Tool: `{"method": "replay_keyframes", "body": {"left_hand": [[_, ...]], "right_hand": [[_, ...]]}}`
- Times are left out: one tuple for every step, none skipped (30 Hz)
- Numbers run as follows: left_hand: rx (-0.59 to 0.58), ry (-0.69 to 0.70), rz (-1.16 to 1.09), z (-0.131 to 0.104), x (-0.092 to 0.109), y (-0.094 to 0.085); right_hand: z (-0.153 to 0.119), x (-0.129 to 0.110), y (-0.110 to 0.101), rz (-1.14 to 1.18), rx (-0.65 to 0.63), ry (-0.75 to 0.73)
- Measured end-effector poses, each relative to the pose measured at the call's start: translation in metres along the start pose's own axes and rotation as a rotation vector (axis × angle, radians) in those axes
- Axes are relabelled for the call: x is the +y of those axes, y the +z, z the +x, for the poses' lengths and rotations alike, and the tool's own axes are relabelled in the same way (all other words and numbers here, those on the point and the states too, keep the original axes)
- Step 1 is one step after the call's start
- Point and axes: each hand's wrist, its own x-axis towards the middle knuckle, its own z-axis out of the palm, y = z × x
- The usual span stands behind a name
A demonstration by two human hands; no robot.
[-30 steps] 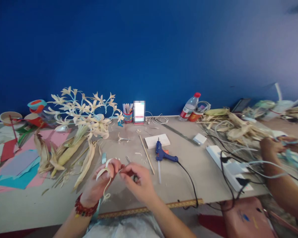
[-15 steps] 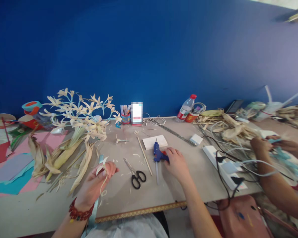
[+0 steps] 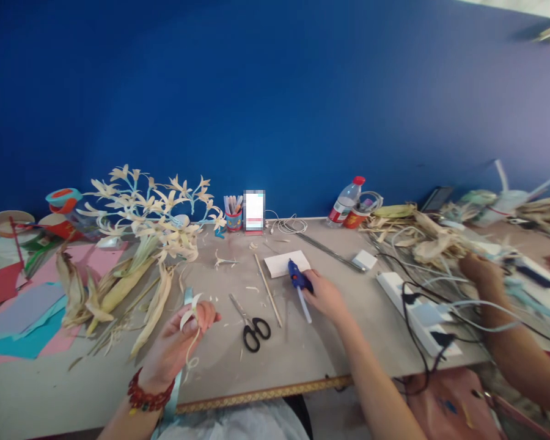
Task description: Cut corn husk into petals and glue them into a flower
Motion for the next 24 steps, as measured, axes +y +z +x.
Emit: {"method": "replay_keyframes", "body": {"left_hand": [[-0.002, -0.001, 0.0, 0.0, 0.0, 0.0], [-0.003, -0.003, -0.001, 0.0, 0.0, 0.001], [-0.004, -0.006, -0.002, 0.0, 0.0, 0.001], [-0.005, -0.008, -0.006, 0.001, 0.0, 0.002], [-0.007, -0.009, -0.01, 0.001, 0.0, 0.002], [-0.008, -0.009, -0.015, 0.001, -0.001, 0.003], [-0.009, -0.007, -0.023, 0.002, -0.001, 0.004], [-0.01, -0.005, -0.034, 0.002, -0.001, 0.005], [-0.011, -0.006, -0.053, 0.003, -0.001, 0.006], [-0.012, -0.01, -0.083, 0.003, -0.001, 0.007], [-0.015, -0.02, -0.124, 0.004, -0.002, 0.008], [-0.026, -0.038, -0.179, 0.004, -0.003, 0.009], [-0.043, -0.061, -0.244, 0.005, -0.004, 0.011], [-0.065, -0.088, -0.313, 0.006, -0.006, 0.012], [-0.091, -0.116, -0.382, 0.006, -0.007, 0.013], [-0.113, -0.141, -0.445, 0.007, -0.009, 0.015], [-0.129, -0.165, -0.5, 0.007, -0.012, 0.016], [-0.143, -0.184, -0.551, 0.007, -0.014, 0.017], [-0.148, -0.204, -0.59, 0.007, -0.016, 0.017], [-0.15, -0.226, -0.621, 0.006, -0.018, 0.018], [-0.148, -0.247, -0.641, 0.006, -0.019, 0.018], [-0.141, -0.267, -0.65, 0.005, -0.02, 0.018], [-0.132, -0.284, -0.65, 0.004, -0.02, 0.017], [-0.123, -0.297, -0.646, 0.003, -0.021, 0.017]], "right_hand": [[0.003, 0.002, 0.0, 0.064, 0.004, 0.028], [0.006, 0.004, 0.001, 0.131, 0.007, 0.062], [0.008, 0.005, 0.001, 0.201, 0.011, 0.098], [0.01, 0.005, 0.002, 0.273, 0.018, 0.132], [0.011, 0.005, 0.002, 0.344, 0.03, 0.159], [0.012, 0.002, 0.001, 0.414, 0.051, 0.177], [0.011, -0.001, 0.0, 0.481, 0.077, 0.186], [0.009, -0.006, -0.002, 0.539, 0.106, 0.188], [0.006, -0.012, -0.004, 0.588, 0.136, 0.186], [0.001, -0.019, -0.006, 0.636, 0.16, 0.178], [-0.006, -0.027, -0.008, 0.677, 0.17, 0.167], [-0.015, -0.036, -0.008, 0.725, 0.176, 0.144], [-0.025, -0.046, -0.008, 0.835, 0.154, 0.095], [-0.035, -0.056, -0.007, 0.9, 0.1, 0.036], [-0.046, -0.068, -0.004, 0.922, 0.049, -0.028], [-0.057, -0.08, -0.001, 0.923, -0.003, -0.08], [-0.067, -0.092, 0.002, 0.913, -0.047, -0.118], [-0.075, -0.104, 0.005, 0.892, -0.074, -0.132], [-0.082, -0.116, 0.008, 0.855, -0.09, -0.156], [-0.086, -0.127, 0.009, 0.79, -0.084, -0.19], [-0.089, -0.136, 0.009, 0.715, -0.059, -0.261], [-0.09, -0.144, 0.007, 0.658, -0.026, -0.335], [-0.09, -0.151, 0.006, 0.612, -0.011, -0.392], [-0.089, -0.155, 0.004, 0.579, -0.002, -0.443]]}}
